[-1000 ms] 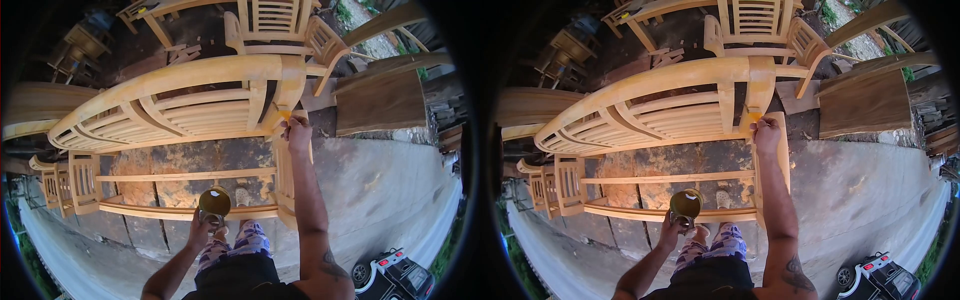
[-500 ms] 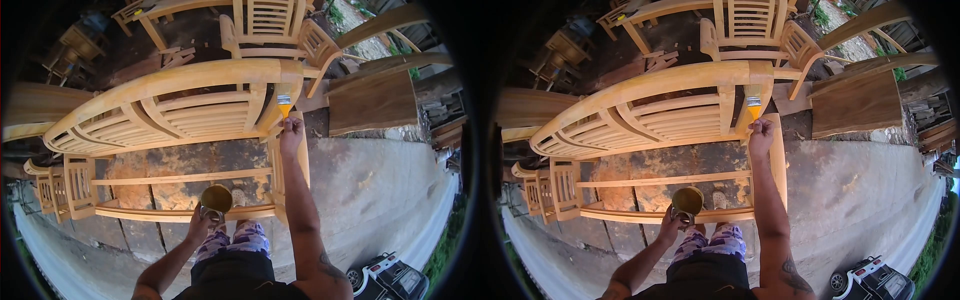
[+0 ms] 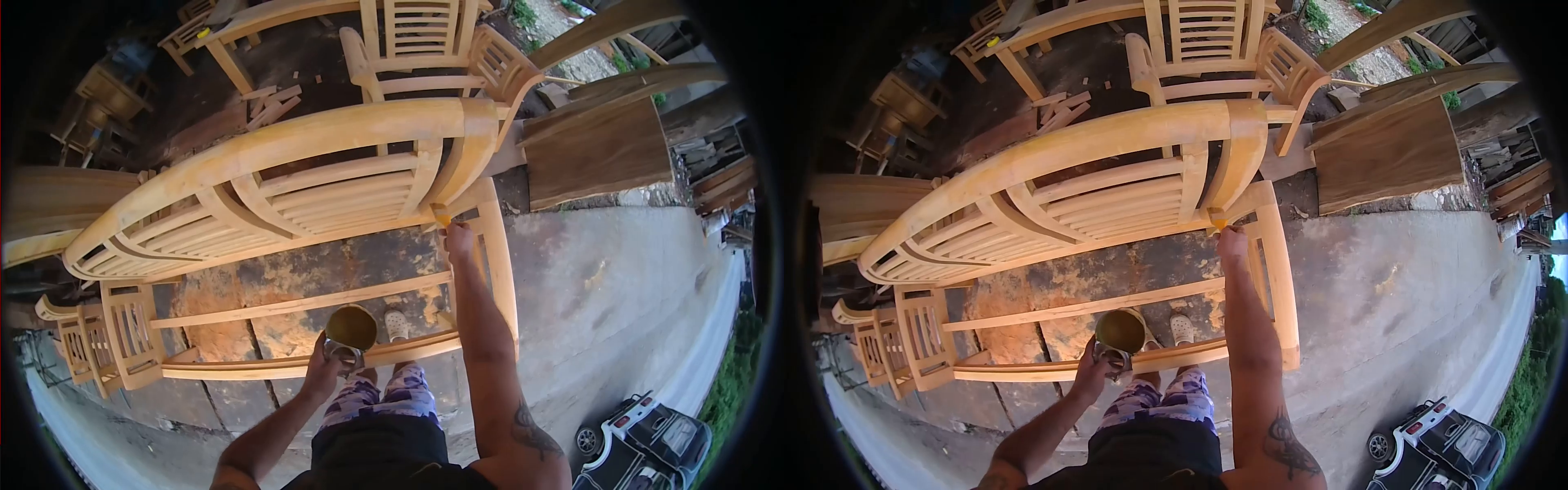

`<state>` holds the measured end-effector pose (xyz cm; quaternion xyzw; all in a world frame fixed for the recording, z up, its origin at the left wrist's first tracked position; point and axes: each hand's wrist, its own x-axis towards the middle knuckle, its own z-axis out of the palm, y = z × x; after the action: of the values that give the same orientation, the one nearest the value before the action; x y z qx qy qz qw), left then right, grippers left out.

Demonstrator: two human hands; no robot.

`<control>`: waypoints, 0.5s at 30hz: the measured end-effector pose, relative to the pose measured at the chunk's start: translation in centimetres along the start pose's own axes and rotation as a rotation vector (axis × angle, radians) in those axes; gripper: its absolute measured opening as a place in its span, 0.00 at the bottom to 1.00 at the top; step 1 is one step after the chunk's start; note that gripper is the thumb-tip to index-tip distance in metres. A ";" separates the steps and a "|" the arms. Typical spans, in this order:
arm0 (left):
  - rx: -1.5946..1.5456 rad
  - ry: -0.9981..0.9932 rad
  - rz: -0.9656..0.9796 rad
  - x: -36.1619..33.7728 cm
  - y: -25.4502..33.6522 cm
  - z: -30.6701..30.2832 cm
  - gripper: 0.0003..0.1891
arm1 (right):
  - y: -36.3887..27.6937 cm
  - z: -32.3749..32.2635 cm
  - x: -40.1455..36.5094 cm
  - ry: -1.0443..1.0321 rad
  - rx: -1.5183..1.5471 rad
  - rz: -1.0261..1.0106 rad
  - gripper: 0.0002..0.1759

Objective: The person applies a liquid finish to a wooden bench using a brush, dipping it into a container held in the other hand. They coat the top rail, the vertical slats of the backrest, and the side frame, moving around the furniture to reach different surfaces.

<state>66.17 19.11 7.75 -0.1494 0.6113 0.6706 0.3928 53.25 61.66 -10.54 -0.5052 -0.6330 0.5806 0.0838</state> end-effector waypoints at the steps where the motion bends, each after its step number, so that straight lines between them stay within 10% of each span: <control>1: 0.005 -0.011 -0.003 0.2 0.0 -0.3 0.38 | -2.3 -0.1 0.0 0.027 0.077 -0.088 0.10; 15: -0.062 -0.079 0.083 1.1 3.8 -0.5 0.35 | -26.5 -7.9 -12.8 -0.074 0.385 -0.336 0.06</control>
<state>62.64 19.24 9.55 -0.1093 0.5801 0.7102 0.3836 50.48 62.22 19.79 -0.3462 -0.5886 0.6863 0.2505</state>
